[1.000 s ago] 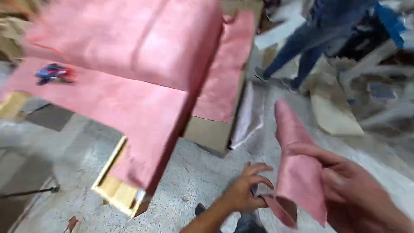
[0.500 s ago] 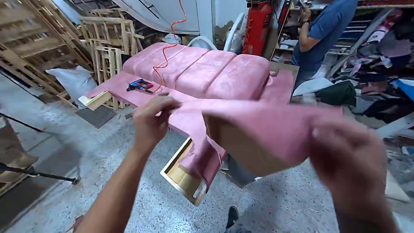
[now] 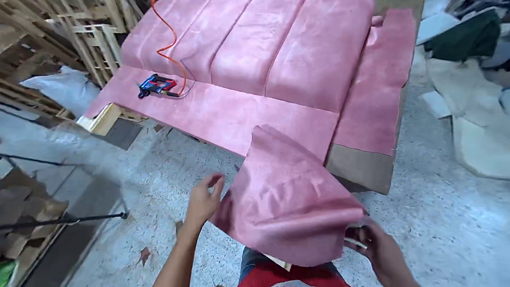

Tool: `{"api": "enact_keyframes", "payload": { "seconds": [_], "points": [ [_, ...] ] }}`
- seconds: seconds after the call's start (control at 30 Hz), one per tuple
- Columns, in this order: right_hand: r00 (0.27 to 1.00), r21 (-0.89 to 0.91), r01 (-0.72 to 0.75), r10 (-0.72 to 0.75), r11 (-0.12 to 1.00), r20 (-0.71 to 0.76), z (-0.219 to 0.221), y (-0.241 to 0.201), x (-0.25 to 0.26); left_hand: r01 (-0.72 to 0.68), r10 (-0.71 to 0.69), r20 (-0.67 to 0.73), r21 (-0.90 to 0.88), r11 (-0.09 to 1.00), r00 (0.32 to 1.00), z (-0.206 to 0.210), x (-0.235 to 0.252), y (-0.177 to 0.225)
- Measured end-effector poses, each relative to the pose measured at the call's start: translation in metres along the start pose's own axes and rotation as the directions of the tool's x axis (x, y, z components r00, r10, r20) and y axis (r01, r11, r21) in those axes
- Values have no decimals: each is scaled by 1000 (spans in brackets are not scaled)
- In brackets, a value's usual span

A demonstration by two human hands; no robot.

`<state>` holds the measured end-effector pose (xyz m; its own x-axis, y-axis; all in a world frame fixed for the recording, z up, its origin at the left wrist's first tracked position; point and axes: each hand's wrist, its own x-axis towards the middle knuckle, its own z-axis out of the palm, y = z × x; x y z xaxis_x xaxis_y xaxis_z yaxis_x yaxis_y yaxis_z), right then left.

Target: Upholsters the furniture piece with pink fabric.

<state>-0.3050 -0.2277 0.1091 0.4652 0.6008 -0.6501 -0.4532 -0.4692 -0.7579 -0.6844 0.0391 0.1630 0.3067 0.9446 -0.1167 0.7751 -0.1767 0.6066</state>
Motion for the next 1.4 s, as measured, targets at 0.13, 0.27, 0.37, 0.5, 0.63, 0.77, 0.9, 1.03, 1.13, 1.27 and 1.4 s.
{"api": "enact_keyframes", "payload": {
  "seconds": [0.13, 0.27, 0.37, 0.5, 0.63, 0.77, 0.9, 1.03, 1.13, 1.27, 1.4],
  "points": [
    [975, 454, -183, 102, 872, 197, 3, -18, 31, -21, 44, 129, -174, 985, 991, 46, 105, 14],
    [986, 122, 120, -104, 985, -129, 63, -57, 4, -141, 185, 286, -169, 975, 940, 63, 161, 52],
    [883, -102, 416, -428, 904, -191, 79, -74, -10, -182, 204, 243, -110, 977, 948, 73, 178, 58],
    [836, -108, 494, -506, 863, -214, 72, -62, -13, -191, 217, 182, -148, 970, 959, 88, 180, 48],
    [870, -239, 388, -439, 890, -223, 67, -59, 3, -232, 290, 123, -351, 907, 949, 70, 186, 36],
    [665, -752, -10, -558, 659, -497, 112, -54, -1, -353, 341, -114, -113, 929, 933, 30, 189, 13],
    [687, -956, 205, -726, 210, -12, 269, -22, 9, -602, 600, 68, 13, 798, 797, 51, 162, 13],
    [750, -951, 309, -622, 31, 224, 298, 29, 56, -748, 675, 333, 190, 636, 659, 108, 167, -5],
    [804, -980, 189, -582, 57, 121, 260, 41, 39, -742, 665, 330, 248, 623, 670, 109, 175, -18],
    [772, -996, 72, -635, 45, 27, 223, 47, 30, -762, 698, 305, 249, 598, 648, 82, 208, -45],
    [763, -986, -14, -636, 164, -116, 193, 45, 13, -694, 632, 286, 288, 660, 720, 34, 257, -103]
  ]
}}
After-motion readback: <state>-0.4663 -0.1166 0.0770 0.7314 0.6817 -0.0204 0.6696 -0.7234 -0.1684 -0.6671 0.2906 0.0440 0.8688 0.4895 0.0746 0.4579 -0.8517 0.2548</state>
